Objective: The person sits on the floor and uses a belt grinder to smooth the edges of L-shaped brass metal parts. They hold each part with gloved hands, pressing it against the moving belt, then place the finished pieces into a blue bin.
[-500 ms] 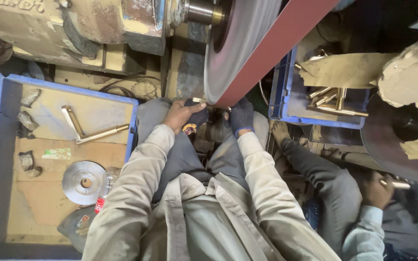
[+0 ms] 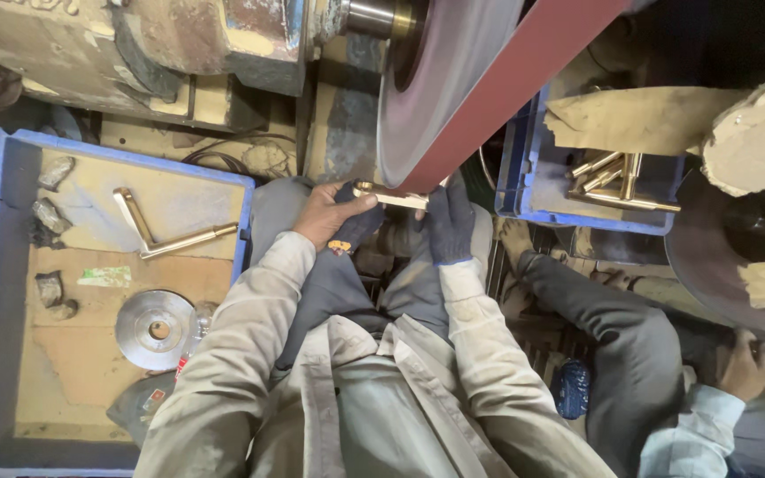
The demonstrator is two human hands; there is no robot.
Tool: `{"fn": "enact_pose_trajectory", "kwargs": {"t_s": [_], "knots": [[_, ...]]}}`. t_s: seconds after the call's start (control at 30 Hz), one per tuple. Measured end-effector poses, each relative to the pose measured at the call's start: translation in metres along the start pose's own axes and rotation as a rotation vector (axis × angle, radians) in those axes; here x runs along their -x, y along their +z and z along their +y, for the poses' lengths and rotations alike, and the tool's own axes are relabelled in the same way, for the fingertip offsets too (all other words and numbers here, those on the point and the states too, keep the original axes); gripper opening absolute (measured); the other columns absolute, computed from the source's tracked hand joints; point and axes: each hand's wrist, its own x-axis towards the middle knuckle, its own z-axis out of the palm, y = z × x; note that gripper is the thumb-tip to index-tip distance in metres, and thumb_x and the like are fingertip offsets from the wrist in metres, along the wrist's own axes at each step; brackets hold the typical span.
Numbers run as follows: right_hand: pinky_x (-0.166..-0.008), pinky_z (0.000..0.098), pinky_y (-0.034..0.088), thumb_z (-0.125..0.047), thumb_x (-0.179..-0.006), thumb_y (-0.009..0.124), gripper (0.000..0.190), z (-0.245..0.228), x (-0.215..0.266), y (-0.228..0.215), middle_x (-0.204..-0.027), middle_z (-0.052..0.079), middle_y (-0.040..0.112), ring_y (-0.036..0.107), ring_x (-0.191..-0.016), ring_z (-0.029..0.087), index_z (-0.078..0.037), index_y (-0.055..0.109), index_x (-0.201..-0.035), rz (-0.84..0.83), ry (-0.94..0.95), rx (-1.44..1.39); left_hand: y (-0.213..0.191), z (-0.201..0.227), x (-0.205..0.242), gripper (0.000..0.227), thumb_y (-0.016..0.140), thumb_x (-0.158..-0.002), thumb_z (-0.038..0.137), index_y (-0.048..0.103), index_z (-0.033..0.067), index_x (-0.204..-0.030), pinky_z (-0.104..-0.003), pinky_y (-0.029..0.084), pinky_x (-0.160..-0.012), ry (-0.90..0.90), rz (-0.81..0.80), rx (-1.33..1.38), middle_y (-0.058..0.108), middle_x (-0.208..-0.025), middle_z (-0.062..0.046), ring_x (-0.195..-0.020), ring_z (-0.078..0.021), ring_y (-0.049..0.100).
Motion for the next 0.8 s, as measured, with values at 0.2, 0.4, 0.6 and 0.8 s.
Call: {"fn": "enact_pose_trajectory", "kwargs": {"t_s": [0.2,0.4,0.6,0.8], "knots": [[-0.040,0.0310,0.036,-0.029,-0.103,0.051,0.033,0.004,-0.031,0.015,-0.062,0.008,0.056,0.051,-0.044,0.016,0.003,0.062,-0.102,-0.029,0.281,-0.010,-0.005,-0.004,-0.018,0.034,0.083,-0.085,0.021,0.074,-0.0055,-0.104,-0.032,0.059,-0.060,-0.074,0.095,0.007,0.076,-0.087,-0.013,-0.068,-0.0199,0.073],[-0.039,0.0294,0.033,-0.022,-0.101,0.053,0.023,-0.003,-0.022,0.012,-0.065,0.007,0.056,0.049,-0.044,0.013,0.000,0.061,-0.096,0.033,0.325,-0.130,-0.004,-0.001,-0.014,0.035,0.082,-0.085,0.020,0.072,-0.0064,-0.104,-0.034,0.062,-0.060,-0.087,0.083,0.018,0.076,-0.087,-0.015,-0.068,-0.0214,0.075],[-0.059,0.0262,0.050,-0.019,-0.110,0.051,0.020,-0.009,0.003,-0.002,-0.082,0.007,0.060,0.062,-0.065,0.009,-0.003,0.061,-0.104,-0.033,-0.201,0.281,-0.010,-0.007,-0.001,0.036,0.083,-0.085,0.019,0.073,-0.0036,-0.111,-0.029,0.062,-0.069,0.034,0.015,0.022,0.077,-0.096,-0.010,-0.076,-0.0141,0.074],[-0.057,0.0288,0.051,-0.023,-0.105,0.053,0.026,-0.017,0.004,0.006,-0.081,0.006,0.067,0.061,-0.063,0.012,0.001,0.061,-0.112,0.000,-0.017,0.060,-0.011,-0.005,-0.003,0.035,0.084,-0.085,0.021,0.073,-0.0025,-0.109,-0.031,0.063,-0.069,0.043,0.054,0.016,0.076,-0.095,-0.009,-0.075,-0.0139,0.073]]}}
